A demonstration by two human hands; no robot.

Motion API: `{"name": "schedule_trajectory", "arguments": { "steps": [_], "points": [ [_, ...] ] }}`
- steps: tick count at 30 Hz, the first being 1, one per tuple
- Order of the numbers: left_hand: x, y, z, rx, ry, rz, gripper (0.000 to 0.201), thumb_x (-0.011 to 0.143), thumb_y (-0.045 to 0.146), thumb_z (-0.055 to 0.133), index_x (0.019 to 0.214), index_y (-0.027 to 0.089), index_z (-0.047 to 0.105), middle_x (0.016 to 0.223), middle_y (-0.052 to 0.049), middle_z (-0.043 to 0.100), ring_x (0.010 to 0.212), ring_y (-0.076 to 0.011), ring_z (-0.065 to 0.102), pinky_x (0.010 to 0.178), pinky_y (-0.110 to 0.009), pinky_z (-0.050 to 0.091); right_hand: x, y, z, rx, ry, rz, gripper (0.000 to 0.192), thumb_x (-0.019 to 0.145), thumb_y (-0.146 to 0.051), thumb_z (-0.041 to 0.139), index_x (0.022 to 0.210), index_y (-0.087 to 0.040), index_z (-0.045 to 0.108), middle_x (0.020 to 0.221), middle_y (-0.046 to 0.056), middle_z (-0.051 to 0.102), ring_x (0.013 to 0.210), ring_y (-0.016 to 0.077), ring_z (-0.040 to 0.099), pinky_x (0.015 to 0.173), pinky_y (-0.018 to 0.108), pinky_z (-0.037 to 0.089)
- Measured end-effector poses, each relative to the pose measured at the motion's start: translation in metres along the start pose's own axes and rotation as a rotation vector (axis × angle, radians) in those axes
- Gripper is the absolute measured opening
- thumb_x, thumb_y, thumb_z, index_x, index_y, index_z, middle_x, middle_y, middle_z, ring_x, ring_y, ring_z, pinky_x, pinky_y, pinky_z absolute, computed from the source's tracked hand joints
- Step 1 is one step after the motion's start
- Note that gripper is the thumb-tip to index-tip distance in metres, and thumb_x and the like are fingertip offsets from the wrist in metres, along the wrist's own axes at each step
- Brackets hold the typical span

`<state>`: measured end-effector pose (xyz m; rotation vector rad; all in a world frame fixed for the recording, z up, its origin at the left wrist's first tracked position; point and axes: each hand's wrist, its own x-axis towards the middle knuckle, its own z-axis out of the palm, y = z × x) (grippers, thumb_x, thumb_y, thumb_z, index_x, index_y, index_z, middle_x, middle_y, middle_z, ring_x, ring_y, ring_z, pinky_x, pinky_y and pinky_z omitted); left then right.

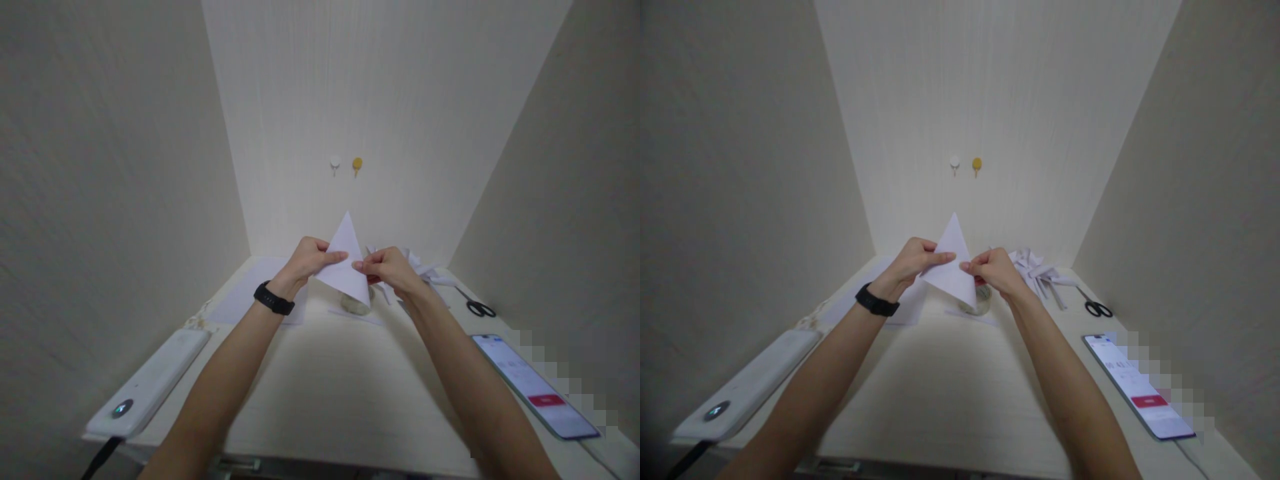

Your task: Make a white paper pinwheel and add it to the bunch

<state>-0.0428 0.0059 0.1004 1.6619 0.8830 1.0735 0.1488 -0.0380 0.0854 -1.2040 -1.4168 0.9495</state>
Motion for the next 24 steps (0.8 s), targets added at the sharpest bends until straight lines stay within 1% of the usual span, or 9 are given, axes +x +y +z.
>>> {"name": "schedule_trajectory", "arguments": {
  "steps": [4, 7, 14, 19, 22, 24],
  "points": [
    [0.001, 0.001, -0.003, 0.002, 0.006, -0.010, 0.023, 0.057, 0.032, 0.084, 0.063, 0.013, 0.073, 0.064, -0.007, 0.069, 0.050, -0.0127, 0.058, 0.044, -0.022, 0.039, -0.001, 0.000, 0.001, -0.036, -0.028, 0.006, 0.038, 0.050, -0.046, 0.085, 0.053, -0.012, 0.067, 0.049, 0.002, 0.058, 0.046, 0.0096, 0.050, 0.045, 0.023, 0.044],
    [0.000, 0.002, -0.005, -0.013, 0.021, -0.009, 0.022, 0.057, 0.031, 0.084, 0.064, 0.013, 0.073, 0.065, -0.007, 0.069, 0.051, -0.0128, 0.059, 0.045, -0.022, 0.040, -0.001, 0.002, 0.001, -0.021, -0.035, -0.001, 0.037, 0.052, -0.045, 0.085, 0.055, -0.012, 0.068, 0.050, 0.002, 0.059, 0.046, 0.0095, 0.051, 0.046, 0.023, 0.045],
    [-0.003, 0.008, -0.008, 0.000, 0.049, -0.005, 0.024, 0.059, 0.032, 0.083, 0.065, 0.012, 0.072, 0.061, -0.004, 0.066, 0.048, -0.0103, 0.054, 0.043, -0.021, 0.036, 0.000, 0.005, 0.002, 0.003, -0.053, 0.005, 0.038, 0.050, -0.046, 0.085, 0.056, -0.011, 0.069, 0.050, 0.001, 0.059, 0.046, 0.0092, 0.050, 0.047, 0.024, 0.046],
    [-0.003, 0.011, -0.011, -0.015, 0.037, -0.012, 0.027, 0.059, 0.032, 0.083, 0.069, 0.010, 0.071, 0.065, -0.005, 0.067, 0.050, -0.0104, 0.055, 0.045, -0.021, 0.038, -0.001, 0.005, 0.003, 0.002, -0.076, 0.007, 0.039, 0.051, -0.047, 0.086, 0.056, -0.011, 0.069, 0.051, 0.001, 0.058, 0.046, 0.0088, 0.049, 0.047, 0.023, 0.044],
    [-0.003, 0.011, -0.012, -0.018, 0.054, -0.006, 0.027, 0.059, 0.032, 0.082, 0.070, 0.010, 0.071, 0.066, -0.005, 0.067, 0.051, -0.0106, 0.056, 0.046, -0.022, 0.039, -0.003, 0.004, 0.004, 0.004, -0.067, 0.012, 0.040, 0.051, -0.048, 0.086, 0.055, -0.012, 0.069, 0.050, 0.002, 0.059, 0.046, 0.0087, 0.049, 0.047, 0.023, 0.044],
    [-0.003, 0.012, -0.014, -0.023, 0.056, -0.010, 0.027, 0.059, 0.032, 0.082, 0.071, 0.010, 0.071, 0.067, -0.005, 0.068, 0.052, -0.0112, 0.057, 0.047, -0.022, 0.040, -0.004, 0.004, 0.004, -0.004, -0.083, 0.015, 0.042, 0.051, -0.050, 0.085, 0.054, -0.012, 0.069, 0.050, 0.002, 0.059, 0.045, 0.0090, 0.049, 0.046, 0.023, 0.043]
  ]
}}
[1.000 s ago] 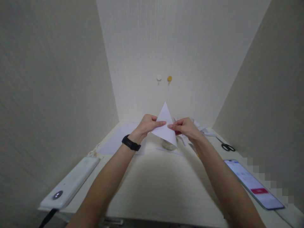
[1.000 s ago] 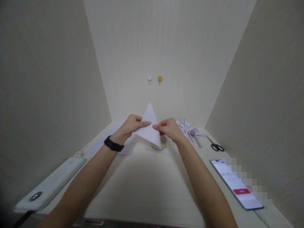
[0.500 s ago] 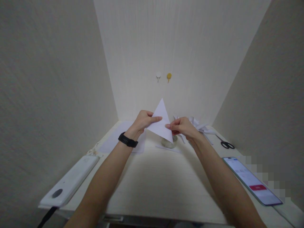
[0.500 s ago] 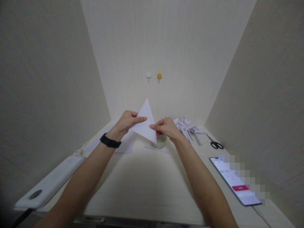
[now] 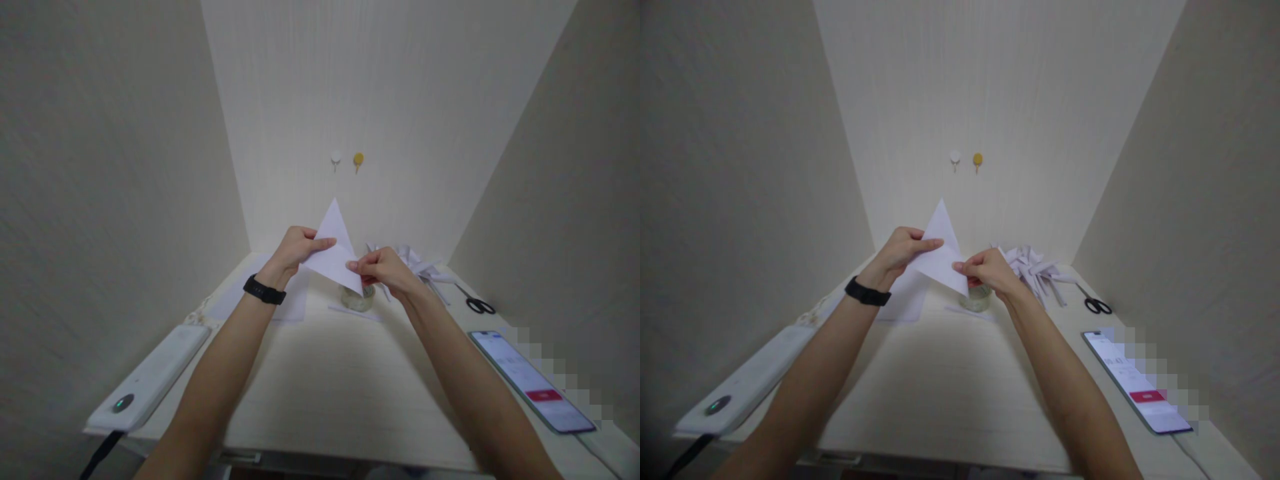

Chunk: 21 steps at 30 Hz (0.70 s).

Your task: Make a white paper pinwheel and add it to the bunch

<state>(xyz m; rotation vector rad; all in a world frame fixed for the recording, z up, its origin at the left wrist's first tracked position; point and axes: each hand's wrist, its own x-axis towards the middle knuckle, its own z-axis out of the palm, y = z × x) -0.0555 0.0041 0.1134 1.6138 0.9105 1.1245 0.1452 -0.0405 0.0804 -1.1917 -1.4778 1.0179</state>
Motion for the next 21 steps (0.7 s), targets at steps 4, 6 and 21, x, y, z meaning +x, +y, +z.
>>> {"name": "schedule_trajectory", "arguments": {
  "steps": [4, 6, 21],
  "points": [
    [-0.001, 0.004, -0.001, 0.020, 0.026, -0.007, 0.025, 0.060, 0.032, 0.081, 0.070, 0.011, 0.071, 0.065, -0.004, 0.067, 0.051, -0.0113, 0.057, 0.046, -0.022, 0.039, 0.000, 0.002, 0.001, -0.013, -0.022, -0.010, 0.044, 0.051, -0.053, 0.085, 0.054, -0.012, 0.068, 0.049, 0.003, 0.060, 0.045, 0.0097, 0.050, 0.044, 0.023, 0.042],
    [-0.002, 0.006, -0.002, 0.025, 0.054, -0.006, 0.022, 0.060, 0.030, 0.081, 0.067, 0.012, 0.070, 0.065, -0.004, 0.068, 0.051, -0.0114, 0.057, 0.047, -0.022, 0.040, 0.000, 0.004, 0.001, -0.024, -0.035, -0.024, 0.044, 0.052, -0.053, 0.085, 0.055, -0.012, 0.069, 0.050, 0.004, 0.061, 0.044, 0.0094, 0.049, 0.044, 0.022, 0.042],
    [0.003, 0.007, -0.015, -0.016, 0.088, -0.033, 0.016, 0.061, 0.024, 0.080, 0.066, 0.012, 0.070, 0.068, -0.005, 0.070, 0.053, -0.0127, 0.061, 0.050, -0.023, 0.044, -0.003, 0.006, 0.003, -0.181, -0.148, -0.063, 0.036, 0.065, -0.046, 0.077, 0.061, -0.011, 0.073, 0.049, 0.005, 0.061, 0.045, 0.0095, 0.047, 0.046, 0.024, 0.032]
  ]
}}
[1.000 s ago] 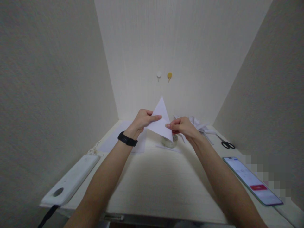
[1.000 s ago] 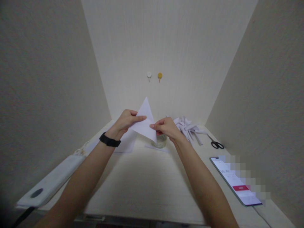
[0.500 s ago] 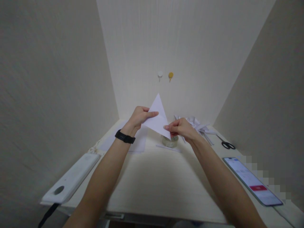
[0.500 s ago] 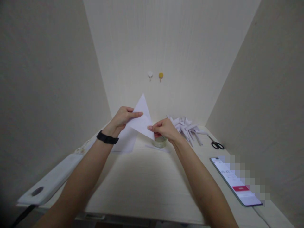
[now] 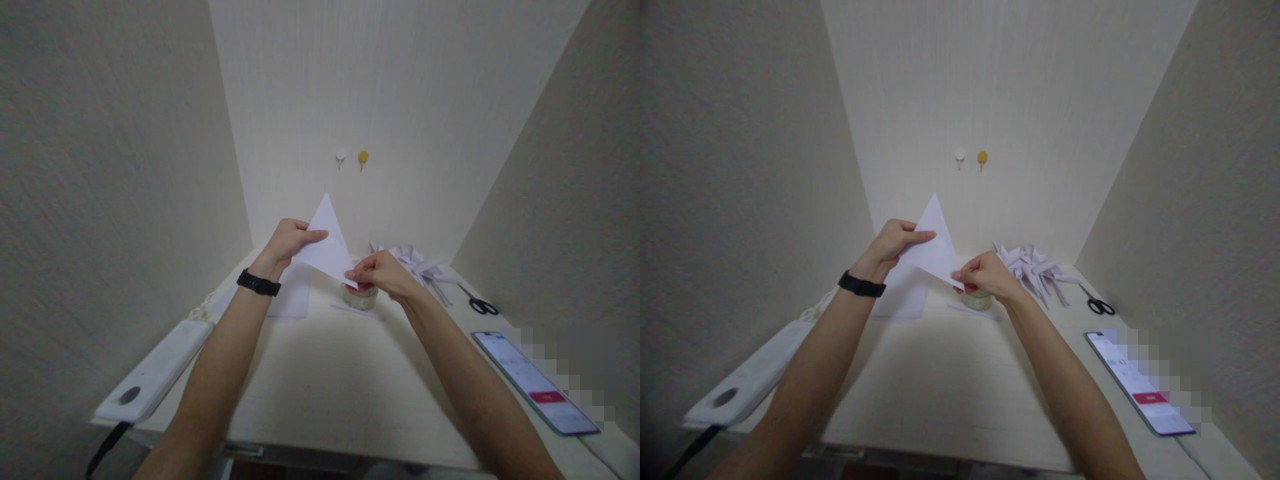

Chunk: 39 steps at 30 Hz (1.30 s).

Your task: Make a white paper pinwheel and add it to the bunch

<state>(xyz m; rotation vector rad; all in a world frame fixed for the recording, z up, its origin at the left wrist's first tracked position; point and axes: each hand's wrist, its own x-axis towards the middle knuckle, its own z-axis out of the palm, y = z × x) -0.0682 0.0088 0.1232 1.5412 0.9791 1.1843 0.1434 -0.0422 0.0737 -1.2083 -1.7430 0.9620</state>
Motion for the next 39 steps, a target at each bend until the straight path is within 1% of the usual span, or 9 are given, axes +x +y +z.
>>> {"name": "schedule_trajectory", "arguments": {
  "steps": [5, 8, 14, 19, 23, 27, 30, 34, 39],
  "points": [
    [0.000, 0.003, -0.003, -0.009, 0.008, -0.026, 0.012, 0.063, 0.020, 0.078, 0.064, 0.012, 0.069, 0.063, -0.004, 0.068, 0.049, -0.0113, 0.058, 0.048, -0.022, 0.042, -0.001, -0.004, 0.004, 0.069, -0.070, 0.027, 0.034, 0.065, -0.045, 0.077, 0.060, -0.012, 0.072, 0.059, 0.008, 0.069, 0.047, 0.0089, 0.050, 0.047, 0.022, 0.036],
    [0.001, 0.002, -0.004, -0.016, 0.004, -0.032, 0.012, 0.062, 0.020, 0.078, 0.063, 0.012, 0.069, 0.064, -0.005, 0.069, 0.050, -0.0124, 0.060, 0.049, -0.023, 0.043, -0.001, -0.006, 0.005, 0.079, -0.084, 0.056, 0.034, 0.062, -0.044, 0.079, 0.058, -0.012, 0.069, 0.059, 0.008, 0.069, 0.047, 0.0092, 0.051, 0.046, 0.022, 0.037],
    [0.003, 0.000, -0.010, -0.008, 0.017, -0.025, 0.014, 0.062, 0.022, 0.079, 0.064, 0.012, 0.069, 0.066, -0.005, 0.069, 0.052, -0.0132, 0.061, 0.049, -0.023, 0.043, -0.001, -0.008, 0.007, 0.067, -0.042, 0.056, 0.033, 0.063, -0.043, 0.080, 0.063, -0.011, 0.072, 0.061, 0.009, 0.071, 0.048, 0.0091, 0.054, 0.047, 0.021, 0.040],
    [0.005, -0.001, -0.013, -0.016, 0.015, -0.016, 0.015, 0.061, 0.022, 0.080, 0.064, 0.012, 0.069, 0.066, -0.005, 0.070, 0.052, -0.0135, 0.061, 0.051, -0.024, 0.045, 0.000, -0.007, 0.008, 0.068, -0.043, 0.061, 0.032, 0.063, -0.042, 0.082, 0.061, -0.011, 0.071, 0.060, 0.008, 0.071, 0.048, 0.0105, 0.058, 0.047, 0.021, 0.042],
    [0.006, -0.002, -0.013, 0.007, 0.041, -0.012, 0.016, 0.060, 0.023, 0.080, 0.064, 0.012, 0.069, 0.066, -0.006, 0.070, 0.053, -0.0133, 0.061, 0.051, -0.024, 0.044, 0.000, -0.006, 0.007, 0.082, -0.066, 0.081, 0.031, 0.063, -0.040, 0.084, 0.063, -0.012, 0.072, 0.064, 0.009, 0.073, 0.055, 0.0138, 0.065, 0.053, 0.022, 0.049],
    [0.006, -0.002, -0.013, 0.024, 0.030, -0.020, 0.015, 0.061, 0.023, 0.079, 0.063, 0.012, 0.068, 0.066, -0.006, 0.070, 0.053, -0.0128, 0.060, 0.051, -0.024, 0.043, 0.000, -0.005, 0.006, 0.106, -0.106, 0.110, 0.035, 0.062, -0.043, 0.085, 0.061, -0.012, 0.069, 0.063, 0.009, 0.072, 0.057, 0.0152, 0.068, 0.056, 0.023, 0.053],
    [0.006, -0.002, -0.013, 0.034, 0.050, -0.012, 0.015, 0.061, 0.023, 0.079, 0.062, 0.012, 0.068, 0.065, -0.005, 0.069, 0.052, -0.0121, 0.059, 0.050, -0.023, 0.041, 0.001, -0.002, 0.005, 0.130, -0.135, 0.102, 0.036, 0.062, -0.045, 0.084, 0.065, -0.013, 0.068, 0.066, 0.008, 0.073, 0.059, 0.0149, 0.068, 0.058, 0.023, 0.052],
    [0.007, -0.001, -0.014, 0.040, 0.074, -0.019, 0.016, 0.062, 0.023, 0.079, 0.060, 0.013, 0.067, 0.062, -0.004, 0.067, 0.049, -0.0111, 0.057, 0.047, -0.023, 0.040, 0.003, 0.002, 0.006, 0.106, -0.117, 0.048, 0.036, 0.062, -0.043, 0.084, 0.060, -0.014, 0.062, 0.062, 0.006, 0.071, 0.059, 0.0148, 0.068, 0.054, 0.022, 0.049],
    [0.006, 0.001, -0.016, 0.032, 0.058, -0.016, 0.014, 0.061, 0.022, 0.079, 0.061, 0.012, 0.068, 0.062, -0.004, 0.067, 0.049, -0.0116, 0.057, 0.047, -0.023, 0.040, 0.004, 0.003, 0.006, 0.156, -0.110, 0.128, 0.037, 0.059, -0.042, 0.087, 0.060, -0.013, 0.063, 0.062, 0.008, 0.072, 0.059, 0.0160, 0.069, 0.059, 0.025, 0.054]
  ]
}}
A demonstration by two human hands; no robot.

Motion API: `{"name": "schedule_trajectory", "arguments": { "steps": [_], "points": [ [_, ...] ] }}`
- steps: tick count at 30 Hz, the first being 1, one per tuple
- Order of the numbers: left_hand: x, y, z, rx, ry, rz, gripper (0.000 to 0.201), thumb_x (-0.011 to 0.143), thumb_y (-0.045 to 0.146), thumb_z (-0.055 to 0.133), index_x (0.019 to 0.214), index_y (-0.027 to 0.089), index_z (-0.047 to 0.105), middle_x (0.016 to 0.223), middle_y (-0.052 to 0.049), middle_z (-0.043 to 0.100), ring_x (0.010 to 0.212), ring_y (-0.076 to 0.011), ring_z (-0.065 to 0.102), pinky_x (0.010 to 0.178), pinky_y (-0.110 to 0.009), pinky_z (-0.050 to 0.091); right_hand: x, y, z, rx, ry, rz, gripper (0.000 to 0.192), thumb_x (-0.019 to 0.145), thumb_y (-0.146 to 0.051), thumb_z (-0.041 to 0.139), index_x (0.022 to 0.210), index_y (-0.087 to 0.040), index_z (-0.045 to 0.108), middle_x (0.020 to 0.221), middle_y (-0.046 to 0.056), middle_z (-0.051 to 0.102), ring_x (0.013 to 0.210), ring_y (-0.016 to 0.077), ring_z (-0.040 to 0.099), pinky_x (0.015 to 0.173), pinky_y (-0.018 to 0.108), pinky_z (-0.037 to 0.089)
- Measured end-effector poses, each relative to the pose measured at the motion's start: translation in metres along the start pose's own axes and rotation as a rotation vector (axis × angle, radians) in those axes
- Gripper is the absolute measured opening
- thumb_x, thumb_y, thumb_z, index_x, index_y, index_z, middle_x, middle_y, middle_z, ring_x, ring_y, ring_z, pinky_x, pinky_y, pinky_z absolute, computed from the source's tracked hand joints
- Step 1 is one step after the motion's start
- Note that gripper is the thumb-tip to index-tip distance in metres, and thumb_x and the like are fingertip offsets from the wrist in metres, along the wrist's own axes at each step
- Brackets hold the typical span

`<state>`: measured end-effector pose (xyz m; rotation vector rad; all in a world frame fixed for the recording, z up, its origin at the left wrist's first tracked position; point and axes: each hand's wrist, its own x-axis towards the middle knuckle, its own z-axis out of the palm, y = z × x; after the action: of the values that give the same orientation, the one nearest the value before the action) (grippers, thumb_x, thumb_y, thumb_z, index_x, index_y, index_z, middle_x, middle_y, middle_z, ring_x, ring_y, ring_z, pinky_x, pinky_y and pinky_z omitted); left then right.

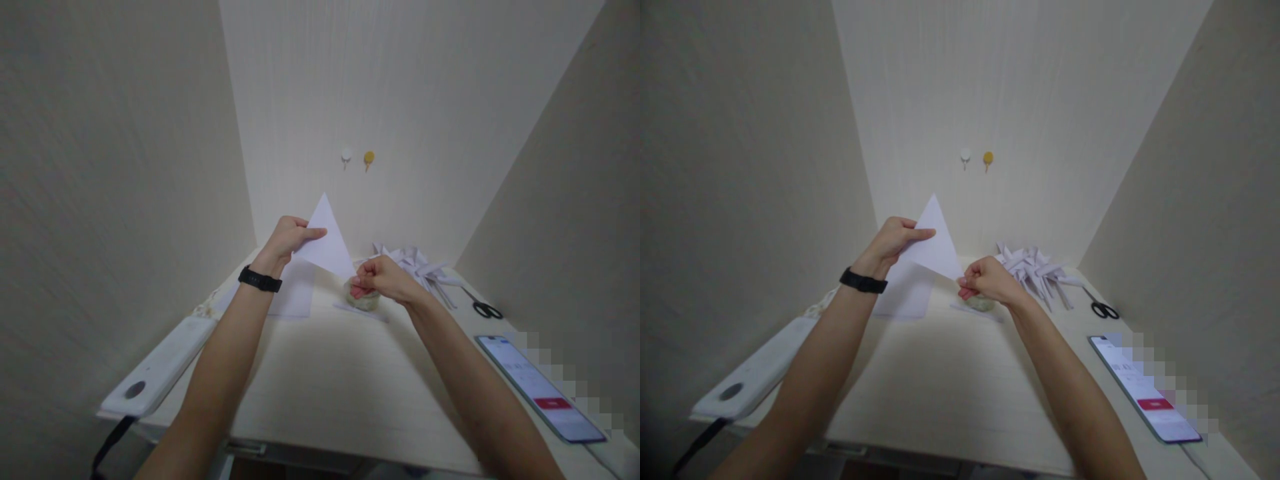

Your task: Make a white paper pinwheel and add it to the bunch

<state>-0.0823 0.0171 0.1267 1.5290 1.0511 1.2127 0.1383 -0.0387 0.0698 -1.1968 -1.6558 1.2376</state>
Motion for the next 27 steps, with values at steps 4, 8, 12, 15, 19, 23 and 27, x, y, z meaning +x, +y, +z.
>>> {"name": "schedule_trajectory", "arguments": {
  "steps": [4, 8, 12, 15, 19, 23, 27],
  "points": [
    [-0.001, 0.001, -0.002, -0.008, 0.013, 0.015, 0.016, 0.061, 0.023, 0.080, 0.064, 0.012, 0.069, 0.065, -0.005, 0.069, 0.051, -0.0122, 0.059, 0.048, -0.023, 0.042, 0.000, 0.000, -0.001, -0.003, 0.008, -0.026, 0.041, 0.059, -0.048, 0.086, 0.062, -0.013, 0.066, 0.063, 0.009, 0.073, 0.058, 0.0158, 0.069, 0.058, 0.024, 0.054],
    [-0.002, 0.001, -0.003, -0.029, 0.019, 0.019, 0.016, 0.061, 0.023, 0.080, 0.065, 0.012, 0.069, 0.066, -0.005, 0.070, 0.052, -0.0129, 0.060, 0.049, -0.023, 0.044, 0.000, -0.001, 0.000, -0.021, -0.021, -0.023, 0.045, 0.063, -0.055, 0.082, 0.064, -0.013, 0.065, 0.061, 0.008, 0.072, 0.054, 0.0152, 0.068, 0.055, 0.024, 0.054],
    [0.001, 0.000, -0.003, -0.039, 0.042, 0.015, 0.015, 0.061, 0.022, 0.079, 0.065, 0.012, 0.069, 0.068, -0.005, 0.070, 0.053, -0.0127, 0.061, 0.050, -0.023, 0.044, -0.006, -0.004, -0.007, -0.036, -0.070, -0.010, 0.053, 0.068, -0.064, 0.074, 0.063, -0.013, 0.062, 0.059, 0.010, 0.071, 0.054, 0.0171, 0.068, 0.056, 0.027, 0.056],
    [0.003, -0.001, -0.004, -0.048, 0.091, 0.026, 0.016, 0.061, 0.022, 0.080, 0.064, 0.012, 0.068, 0.067, -0.005, 0.070, 0.053, -0.0124, 0.060, 0.048, -0.023, 0.043, -0.011, -0.008, -0.019, -0.021, -0.047, 0.005, 0.058, 0.070, -0.070, 0.069, 0.061, -0.013, 0.062, 0.059, 0.012, 0.071, 0.054, 0.0185, 0.069, 0.056, 0.028, 0.057],
    [0.003, -0.001, -0.003, -0.065, 0.107, 0.025, 0.018, 0.060, 0.023, 0.082, 0.064, 0.012, 0.067, 0.066, -0.005, 0.069, 0.052, -0.0126, 0.060, 0.047, -0.023, 0.042, -0.009, -0.010, -0.022, 0.025, 0.144, -0.053, 0.058, 0.073, -0.071, 0.067, 0.067, -0.013, 0.066, 0.066, 0.012, 0.072, 0.059, 0.0179, 0.070, 0.059, 0.027, 0.058],
    [-0.002, -0.001, 0.004, -0.056, 0.058, 0.023, 0.019, 0.061, 0.025, 0.081, 0.065, 0.012, 0.068, 0.066, -0.005, 0.070, 0.052, -0.0124, 0.060, 0.048, -0.023, 0.043, 0.001, -0.006, 0.002, 0.065, 0.274, -0.160, 0.045, 0.067, -0.055, 0.081, 0.083, -0.014, 0.069, 0.071, 0.008, 0.073, 0.064, 0.0174, 0.071, 0.056, 0.023, 0.056],
    [-0.005, 0.001, 0.007, -0.066, 0.011, 0.019, 0.019, 0.060, 0.026, 0.081, 0.066, 0.013, 0.069, 0.067, -0.005, 0.070, 0.054, -0.0130, 0.061, 0.050, -0.023, 0.045, 0.006, -0.003, 0.019, 0.170, 0.300, -0.059, 0.039, 0.061, -0.046, 0.086, 0.064, -0.016, 0.061, 0.059, 0.007, 0.070, 0.052, 0.0157, 0.067, 0.051, 0.024, 0.055]
  ]
}}
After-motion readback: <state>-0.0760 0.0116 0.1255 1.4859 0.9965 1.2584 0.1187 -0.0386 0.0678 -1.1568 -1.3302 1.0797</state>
